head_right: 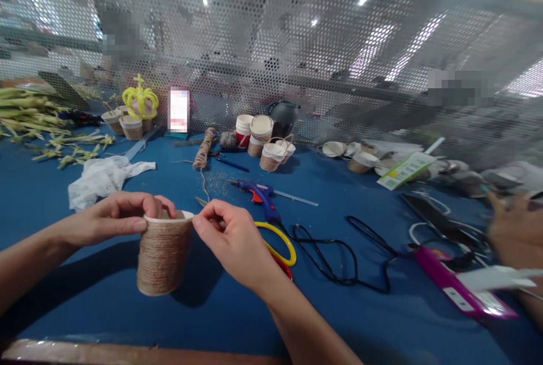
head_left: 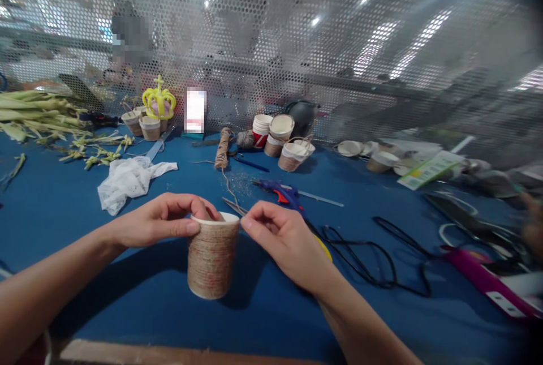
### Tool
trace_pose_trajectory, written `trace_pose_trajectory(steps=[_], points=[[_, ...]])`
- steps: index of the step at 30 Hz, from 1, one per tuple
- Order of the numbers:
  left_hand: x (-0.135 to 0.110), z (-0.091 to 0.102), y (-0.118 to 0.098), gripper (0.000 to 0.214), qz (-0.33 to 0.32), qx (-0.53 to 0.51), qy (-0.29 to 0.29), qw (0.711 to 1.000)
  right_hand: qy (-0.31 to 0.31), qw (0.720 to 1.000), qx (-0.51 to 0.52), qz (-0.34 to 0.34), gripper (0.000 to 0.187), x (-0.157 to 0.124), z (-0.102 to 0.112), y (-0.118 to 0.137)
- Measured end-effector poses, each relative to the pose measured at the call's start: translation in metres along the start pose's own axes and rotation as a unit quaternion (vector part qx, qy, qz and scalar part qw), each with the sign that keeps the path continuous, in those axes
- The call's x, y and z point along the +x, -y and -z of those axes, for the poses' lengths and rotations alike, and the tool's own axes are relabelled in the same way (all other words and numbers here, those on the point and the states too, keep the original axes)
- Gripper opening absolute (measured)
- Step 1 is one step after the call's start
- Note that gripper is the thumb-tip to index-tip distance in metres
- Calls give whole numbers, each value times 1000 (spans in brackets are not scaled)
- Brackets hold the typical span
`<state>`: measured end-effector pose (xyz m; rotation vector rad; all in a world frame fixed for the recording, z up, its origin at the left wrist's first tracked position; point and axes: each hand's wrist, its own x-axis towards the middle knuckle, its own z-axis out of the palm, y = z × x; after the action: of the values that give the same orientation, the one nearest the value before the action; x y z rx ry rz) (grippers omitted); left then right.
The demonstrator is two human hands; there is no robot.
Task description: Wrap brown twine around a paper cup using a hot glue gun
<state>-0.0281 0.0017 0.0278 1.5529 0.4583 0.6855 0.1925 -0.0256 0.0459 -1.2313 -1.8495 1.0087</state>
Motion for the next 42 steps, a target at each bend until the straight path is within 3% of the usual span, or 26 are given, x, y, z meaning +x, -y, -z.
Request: trace_pose_trajectory(steps=[7,13,16,19,22,25,28,32,42], points=[[0,0,0,18,-1,-56,5,998,11,997,72,-20,14,1,1,-1],[1,1,4,16,-37,-70,11,997,96,984,148,-24,18,1,1,-5],[1,4,7,16,-33,-64,-1,997,104,981,160,-19,16,0,2,-5],[2,8,10,16,-17,-28,2,999,86,988,126,10,15,1,2,-5],[3,10,12,24,-19,73,3,997,67,996,33,52,13,3,2,-6],[4,4,12,34,-39,201,-27,978,53,993,-58,91,13,3,-2,-9],[5,-8,12,24,-68,275,-61,957,45,987,-100,118,14,3,-7,-9],[7,-20,12,7,-86,300,-87,946,34,984,-119,127,15,1,-12,-8],[7,-16,19,8,-72,284,-105,950,18,996,-49,68,14,-3,-15,-11]])
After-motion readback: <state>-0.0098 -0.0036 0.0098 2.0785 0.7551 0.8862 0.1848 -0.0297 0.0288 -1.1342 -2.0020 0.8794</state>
